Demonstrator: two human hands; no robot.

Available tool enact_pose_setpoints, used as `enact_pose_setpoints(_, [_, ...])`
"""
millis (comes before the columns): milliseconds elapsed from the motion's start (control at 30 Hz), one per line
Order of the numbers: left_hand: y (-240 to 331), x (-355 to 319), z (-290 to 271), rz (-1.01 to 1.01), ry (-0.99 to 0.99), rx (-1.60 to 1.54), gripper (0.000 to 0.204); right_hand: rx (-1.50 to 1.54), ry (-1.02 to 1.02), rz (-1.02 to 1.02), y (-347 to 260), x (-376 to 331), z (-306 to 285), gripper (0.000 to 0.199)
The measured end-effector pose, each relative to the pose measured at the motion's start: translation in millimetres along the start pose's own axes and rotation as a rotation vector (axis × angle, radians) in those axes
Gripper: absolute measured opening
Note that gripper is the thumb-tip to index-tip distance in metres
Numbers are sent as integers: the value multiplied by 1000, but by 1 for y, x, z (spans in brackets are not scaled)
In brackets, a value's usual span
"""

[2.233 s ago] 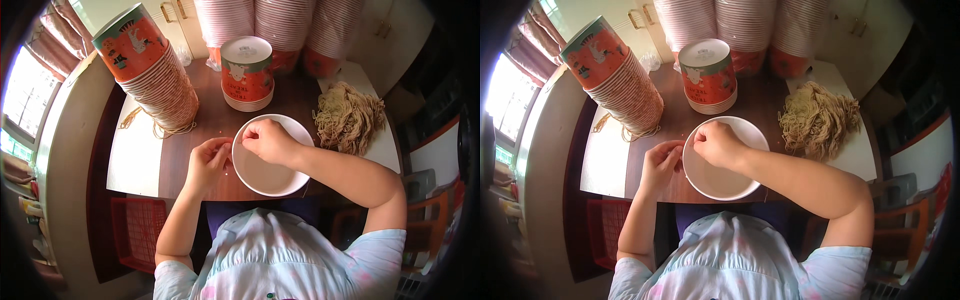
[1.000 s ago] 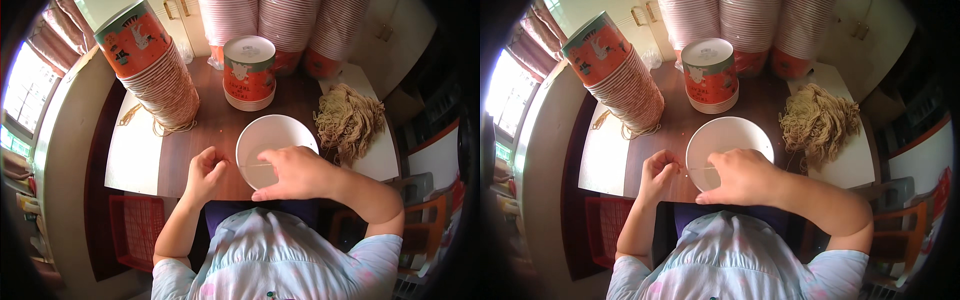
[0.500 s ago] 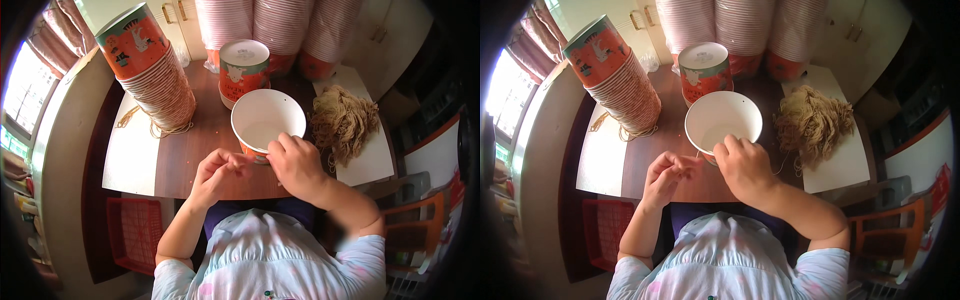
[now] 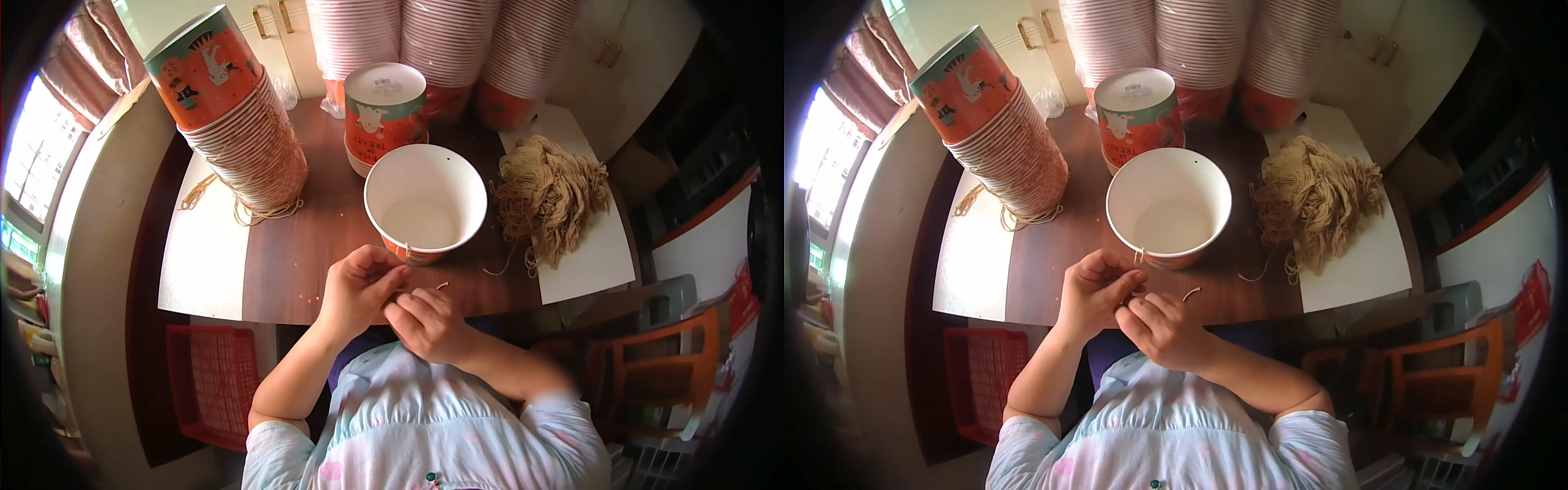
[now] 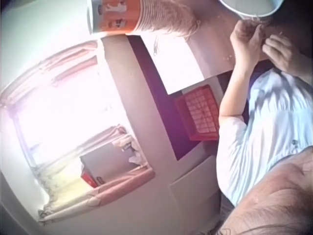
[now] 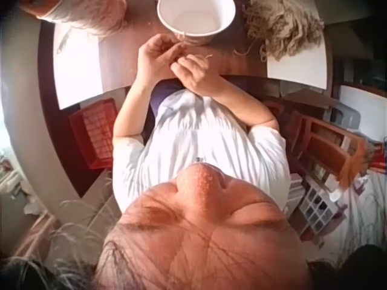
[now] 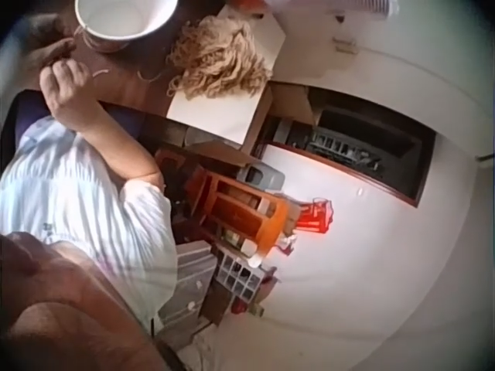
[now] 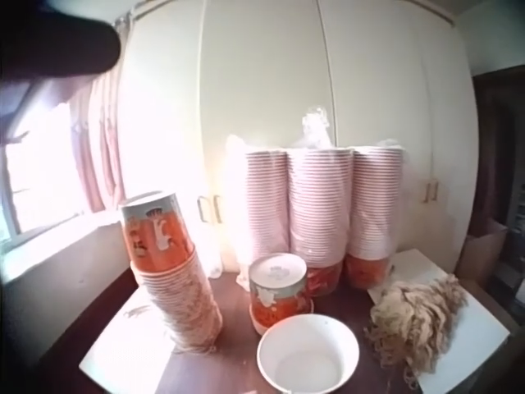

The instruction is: Tying string handles to paper buckets for packaging.

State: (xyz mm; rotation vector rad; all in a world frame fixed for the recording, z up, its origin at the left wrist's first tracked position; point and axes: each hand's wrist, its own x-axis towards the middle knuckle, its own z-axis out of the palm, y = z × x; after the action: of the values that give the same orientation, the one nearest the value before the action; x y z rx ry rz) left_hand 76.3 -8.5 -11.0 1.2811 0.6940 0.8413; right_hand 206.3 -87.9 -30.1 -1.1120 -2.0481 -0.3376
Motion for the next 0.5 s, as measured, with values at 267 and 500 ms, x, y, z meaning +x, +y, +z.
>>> enact_pose_setpoints(267, [4, -4, -10, 121, -27, 163, 18, 13, 74, 215, 20, 35, -57, 23])
enact_pose_setpoints(500, [13, -5, -9, 95, -66, 340, 27, -86, -178, 1, 49, 43, -44, 25])
